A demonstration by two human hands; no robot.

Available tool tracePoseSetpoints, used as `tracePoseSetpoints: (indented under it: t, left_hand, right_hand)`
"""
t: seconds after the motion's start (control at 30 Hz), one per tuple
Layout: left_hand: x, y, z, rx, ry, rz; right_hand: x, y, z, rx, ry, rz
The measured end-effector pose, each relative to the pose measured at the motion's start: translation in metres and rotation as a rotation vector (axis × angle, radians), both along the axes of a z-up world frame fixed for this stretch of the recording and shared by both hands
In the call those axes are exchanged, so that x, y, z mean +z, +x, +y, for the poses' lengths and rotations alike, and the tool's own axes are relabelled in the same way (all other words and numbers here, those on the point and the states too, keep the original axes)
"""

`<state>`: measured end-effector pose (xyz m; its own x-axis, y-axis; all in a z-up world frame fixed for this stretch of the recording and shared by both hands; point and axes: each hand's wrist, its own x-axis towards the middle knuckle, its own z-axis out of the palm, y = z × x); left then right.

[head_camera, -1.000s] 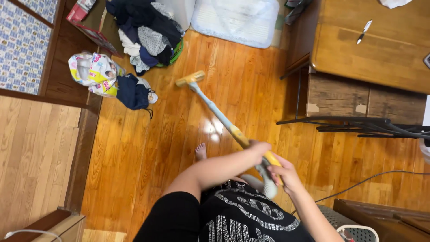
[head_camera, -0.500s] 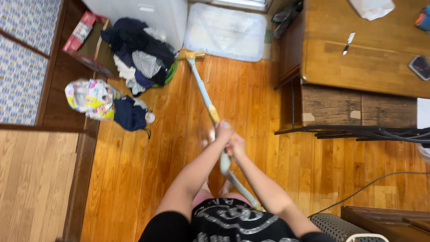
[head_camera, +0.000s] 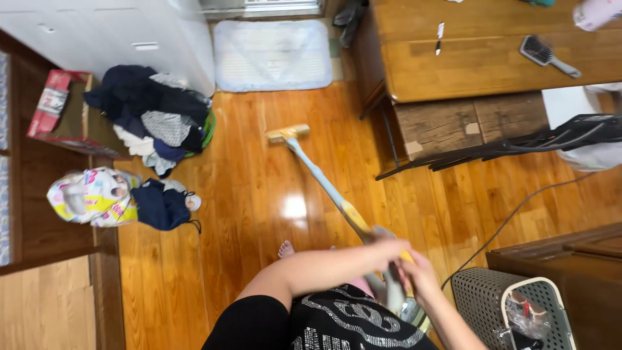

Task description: Vacuuming the wooden and carpeted floors in a residential kitchen and dining area.

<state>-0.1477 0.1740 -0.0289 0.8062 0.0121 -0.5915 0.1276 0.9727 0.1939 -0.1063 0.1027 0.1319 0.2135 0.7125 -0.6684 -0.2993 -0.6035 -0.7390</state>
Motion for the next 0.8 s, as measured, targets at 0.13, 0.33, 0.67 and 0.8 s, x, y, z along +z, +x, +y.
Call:
tracePoseSetpoints:
  t: [0.13,0.33,0.67,0.8]
  left_hand:
    - [0.057,0.010,-0.017,-0.083,0.458,0.562]
    - [0.056,0.009,0.091,0.057,0.462,0.640]
    - [0.037,0.059,0.182,0.416,0.348,0.570]
    - [0.098,0.069,0.185,0.460,0.350,0.526]
  right_hand:
    - [-0.005,0.011,-0.037,-0.159,-0.063,-0.047]
    - [-0.045,0.017,0.058,-0.225,0.031,0.030]
    - [0.005,0.084,0.177,0.266,0.147,0.087]
    - [0.019,0.119,0.173,0.263,0.156,0.160]
